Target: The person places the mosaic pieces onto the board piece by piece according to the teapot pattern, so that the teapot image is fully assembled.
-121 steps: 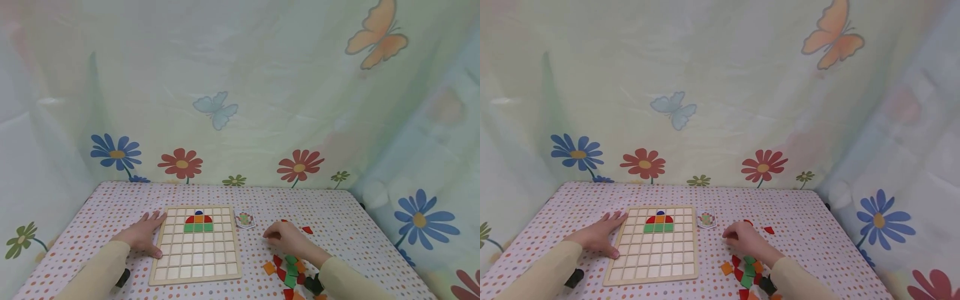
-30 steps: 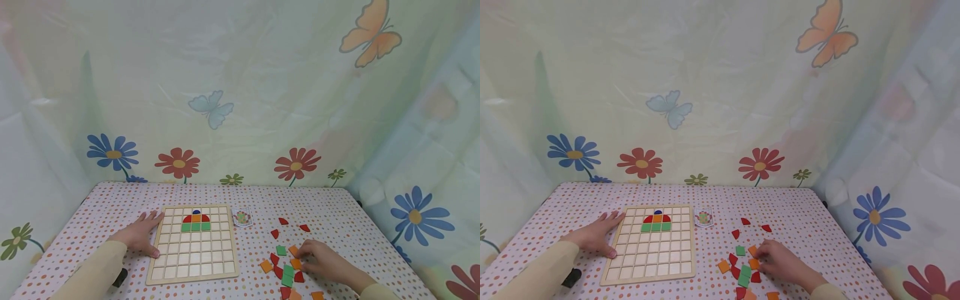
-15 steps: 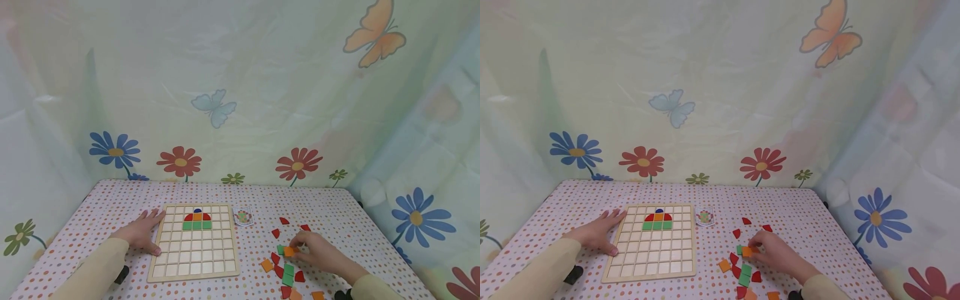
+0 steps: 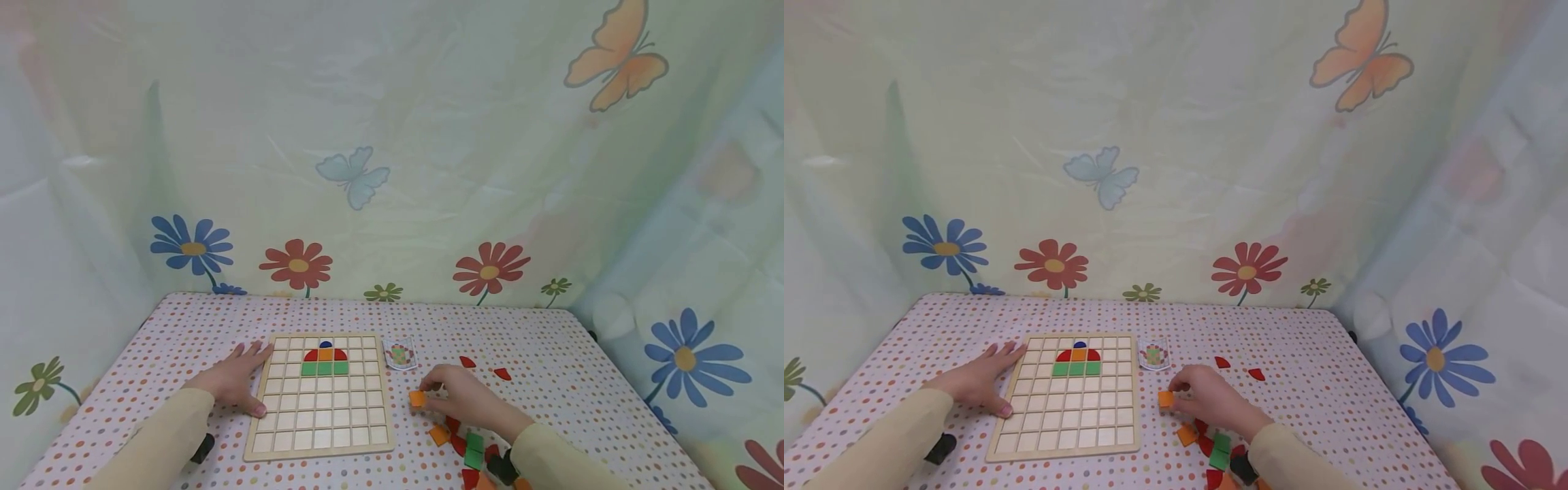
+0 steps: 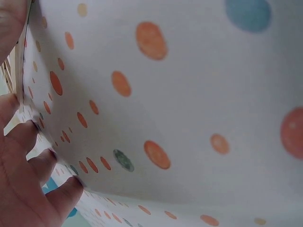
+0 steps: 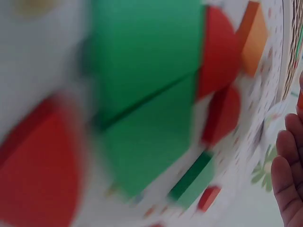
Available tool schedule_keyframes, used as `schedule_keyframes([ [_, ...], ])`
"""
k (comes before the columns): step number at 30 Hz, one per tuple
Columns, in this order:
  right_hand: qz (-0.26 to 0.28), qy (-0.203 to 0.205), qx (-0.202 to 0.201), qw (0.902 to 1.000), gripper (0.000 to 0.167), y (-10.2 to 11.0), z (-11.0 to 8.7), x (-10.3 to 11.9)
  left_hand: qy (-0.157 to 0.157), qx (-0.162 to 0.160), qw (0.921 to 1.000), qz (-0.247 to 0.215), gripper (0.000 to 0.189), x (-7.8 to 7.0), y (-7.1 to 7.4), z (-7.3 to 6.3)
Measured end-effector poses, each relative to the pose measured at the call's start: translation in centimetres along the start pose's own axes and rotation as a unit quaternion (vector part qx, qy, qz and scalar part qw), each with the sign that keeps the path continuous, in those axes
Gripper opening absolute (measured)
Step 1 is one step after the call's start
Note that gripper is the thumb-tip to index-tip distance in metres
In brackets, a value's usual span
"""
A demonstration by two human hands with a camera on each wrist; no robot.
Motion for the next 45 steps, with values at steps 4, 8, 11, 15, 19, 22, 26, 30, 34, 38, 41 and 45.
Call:
schedule_keyframes([
  [4, -0.008, 0.015, -0.003, 0.9999, 0.013, -0.8, 0.8, 1.4, 0.001, 0.000, 1.0000, 0.000, 0.126, -0.1, -0.1, 0.1],
  [8, -0.015, 0.018, -0.004, 0.9997, 0.015, -1.2, 1.3, 2.4, 0.002, -0.001, 1.0000, 0.000, 0.126, -0.2, -0.1, 0.2],
  [11, -0.015, 0.016, -0.002, 0.9998, 0.016, -1.2, 1.5, 2.8, 0.003, -0.001, 1.0000, 0.000, 0.126, -0.3, -0.1, 0.2],
  [15, -0.019, 0.037, -0.007, 0.9991, 0.017, -1.1, 1.6, 3.4, 0.005, -0.002, 1.0000, 0.001, 0.126, -0.3, -0.1, 0.3],
  [19, -0.029, 0.050, -0.015, 0.9982, 0.018, -0.9, 1.8, 4.0, 0.002, -0.004, 1.0000, 0.003, 0.126, -0.3, -0.2, 0.3],
  [22, -0.038, 0.026, -0.014, 0.9989, 0.015, -0.9, 1.9, 4.0, -0.001, -0.006, 1.0000, 0.003, 0.126, -0.2, -0.3, 0.4],
  [26, -0.042, -0.027, -0.002, 0.9987, 0.011, -1.0, 2.1, 3.2, 0.003, -0.009, 0.9999, 0.004, 0.127, -0.1, -0.3, 0.4],
  [30, -0.065, -0.049, 0.007, 0.9967, 0.013, -1.5, 2.2, 2.4, 0.008, -0.005, 0.9999, 0.003, 0.128, 0.0, -0.3, 0.3],
  [34, -0.086, -0.035, 0.009, 0.9956, 0.017, -1.8, 2.2, 2.0, 0.008, 0.001, 1.0000, -0.004, 0.127, 0.1, -0.4, 0.2],
  [38, -0.066, -0.040, 0.016, 0.9969, 0.017, -1.4, 1.9, 1.4, 0.004, 0.002, 0.9999, -0.009, 0.125, 0.1, -0.5, 0.0],
  [41, -0.042, -0.063, 0.014, 0.9970, 0.013, -0.4, 1.5, 0.3, 0.001, -0.003, 1.0000, -0.003, 0.125, 0.0, -0.5, 0.0],
  [45, -0.043, -0.093, 0.011, 0.9947, 0.011, 0.8, 0.3, -2.0, 0.002, -0.011, 0.9999, 0.007, 0.125, 0.0, -0.3, -0.1],
])
Point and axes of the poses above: each hand's wrist, its own z-axis towards the middle knuckle, its own y-axis out of the back of the hand, x = y × z, the point moved 2 cm from there along z, towards the middle knuckle, and after that the axes turned 12 degrees about -y, right-handed, at the moved point
